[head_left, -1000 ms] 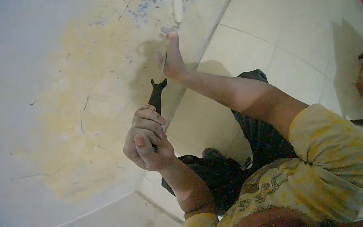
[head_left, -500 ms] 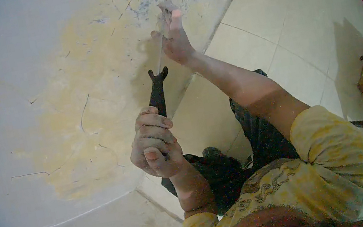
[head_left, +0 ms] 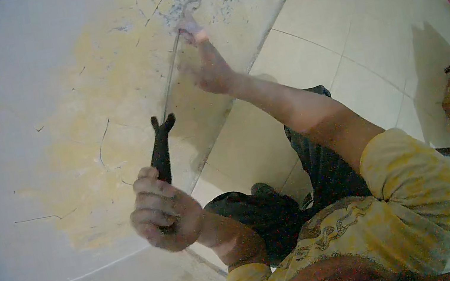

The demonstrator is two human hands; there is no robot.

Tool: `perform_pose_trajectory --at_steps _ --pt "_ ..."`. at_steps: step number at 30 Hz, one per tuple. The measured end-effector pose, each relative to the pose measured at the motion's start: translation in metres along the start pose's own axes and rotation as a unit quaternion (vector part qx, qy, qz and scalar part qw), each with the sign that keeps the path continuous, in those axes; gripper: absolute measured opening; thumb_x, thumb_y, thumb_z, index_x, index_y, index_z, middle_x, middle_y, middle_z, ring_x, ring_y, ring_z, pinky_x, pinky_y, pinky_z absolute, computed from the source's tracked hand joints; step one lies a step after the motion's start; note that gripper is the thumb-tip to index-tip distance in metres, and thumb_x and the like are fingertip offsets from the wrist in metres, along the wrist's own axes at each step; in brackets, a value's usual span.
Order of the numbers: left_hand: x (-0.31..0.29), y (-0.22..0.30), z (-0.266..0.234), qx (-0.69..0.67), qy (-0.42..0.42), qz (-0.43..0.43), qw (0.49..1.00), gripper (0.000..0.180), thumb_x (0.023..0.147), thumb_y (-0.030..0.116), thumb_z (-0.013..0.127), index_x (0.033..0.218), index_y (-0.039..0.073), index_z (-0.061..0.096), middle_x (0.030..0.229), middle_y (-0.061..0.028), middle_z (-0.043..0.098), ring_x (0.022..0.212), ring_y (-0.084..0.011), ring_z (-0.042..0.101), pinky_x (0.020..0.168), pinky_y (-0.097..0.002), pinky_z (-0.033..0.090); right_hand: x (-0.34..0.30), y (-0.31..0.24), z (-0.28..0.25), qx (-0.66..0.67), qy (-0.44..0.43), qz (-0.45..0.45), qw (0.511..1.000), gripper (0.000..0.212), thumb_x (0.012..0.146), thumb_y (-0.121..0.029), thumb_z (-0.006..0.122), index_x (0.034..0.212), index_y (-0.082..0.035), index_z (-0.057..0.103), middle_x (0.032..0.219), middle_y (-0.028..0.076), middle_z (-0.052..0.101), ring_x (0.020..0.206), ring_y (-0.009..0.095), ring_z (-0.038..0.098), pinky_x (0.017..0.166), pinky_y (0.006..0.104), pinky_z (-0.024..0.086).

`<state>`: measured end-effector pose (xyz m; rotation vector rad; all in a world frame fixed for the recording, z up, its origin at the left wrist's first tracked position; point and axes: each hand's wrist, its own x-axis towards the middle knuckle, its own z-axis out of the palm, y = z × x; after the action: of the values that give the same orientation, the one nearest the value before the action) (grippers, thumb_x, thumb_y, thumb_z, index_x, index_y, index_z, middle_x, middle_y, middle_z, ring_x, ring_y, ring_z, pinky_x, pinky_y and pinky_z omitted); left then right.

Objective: The person paints a wall using a paint roller, dips the roller into a bucket to apply more paint to the wall, and removes the roller cover from the frame by hand.

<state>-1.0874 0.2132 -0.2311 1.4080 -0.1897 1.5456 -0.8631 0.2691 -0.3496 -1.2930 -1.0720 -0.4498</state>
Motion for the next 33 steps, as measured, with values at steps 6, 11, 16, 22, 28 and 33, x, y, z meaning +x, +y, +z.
perform_pose_trajectory --at_steps 6,11,16,22,28,33 --pt "0.009 0.047 -0.022 -0.051 0.058 0.028 0.997 0.031 0.088 0.026 0.035 0.058 0.018 0.032 0.048 0.0021 0.031 0.059 -0.0152 0.036 0.072 -0.0370 0.028 -0.009 -0.038 -0.014 0.057 -0.120 0.026 0.991 0.064 0.079 -0.019 0.057 0.132 -0.003 0.025 0.136 0.022 0.025 0.124 0.036 0.031 0.103 0.0408 0.026" --pt "0.004 0.092 -0.037 -0.037 0.090 0.105 0.990 0.033 0.089 0.029 0.034 0.058 0.018 0.032 0.046 0.0023 0.030 0.055 -0.0146 0.035 0.070 -0.0365 0.027 -0.014 -0.049 0.012 0.123 -0.180 -0.090 0.972 0.069 0.078 -0.016 0.056 0.138 -0.009 0.023 0.147 0.020 0.011 0.133 0.035 0.022 0.107 0.0428 0.021" --pt "0.000 0.120 -0.032 0.012 0.073 0.264 0.962 0.041 0.093 0.037 0.033 0.061 0.014 0.044 0.044 0.0031 0.040 0.043 -0.0128 0.045 0.065 -0.0349 0.037 -0.023 -0.084 0.005 0.210 -0.238 -0.083 0.945 0.068 0.076 -0.011 0.057 0.137 -0.009 0.027 0.147 0.019 0.011 0.134 0.034 0.018 0.107 0.0451 0.021" --pt "-0.003 0.111 -0.015 0.039 0.039 0.261 0.964 0.036 0.092 0.034 0.029 0.064 0.014 0.039 0.047 0.0037 0.038 0.050 -0.0132 0.043 0.068 -0.0352 0.034 -0.020 -0.092 -0.005 0.210 -0.215 -0.100 0.949 0.070 0.078 -0.011 0.057 0.139 -0.008 0.022 0.146 0.022 0.010 0.133 0.036 0.018 0.107 0.0445 0.021" --pt "-0.006 0.082 0.010 0.044 0.150 0.161 0.974 0.034 0.090 0.030 0.033 0.059 0.017 0.034 0.045 0.0024 0.032 0.051 -0.0137 0.035 0.068 -0.0360 0.028 -0.042 -0.063 0.023 0.053 0.020 -0.119 0.991 0.073 0.081 -0.014 0.057 0.139 -0.001 0.013 0.142 0.023 0.017 0.128 0.040 0.025 0.104 0.0437 0.026" --pt "0.001 0.051 0.014 0.015 0.072 0.068 0.995 0.035 0.090 0.029 0.032 0.058 0.017 0.034 0.045 0.0016 0.033 0.051 -0.0136 0.034 0.068 -0.0365 0.028 -0.027 -0.036 0.005 0.027 -0.031 -0.041 0.998 0.070 0.081 -0.014 0.057 0.136 0.000 0.016 0.138 0.022 0.024 0.121 0.037 0.031 0.099 0.0417 0.030"
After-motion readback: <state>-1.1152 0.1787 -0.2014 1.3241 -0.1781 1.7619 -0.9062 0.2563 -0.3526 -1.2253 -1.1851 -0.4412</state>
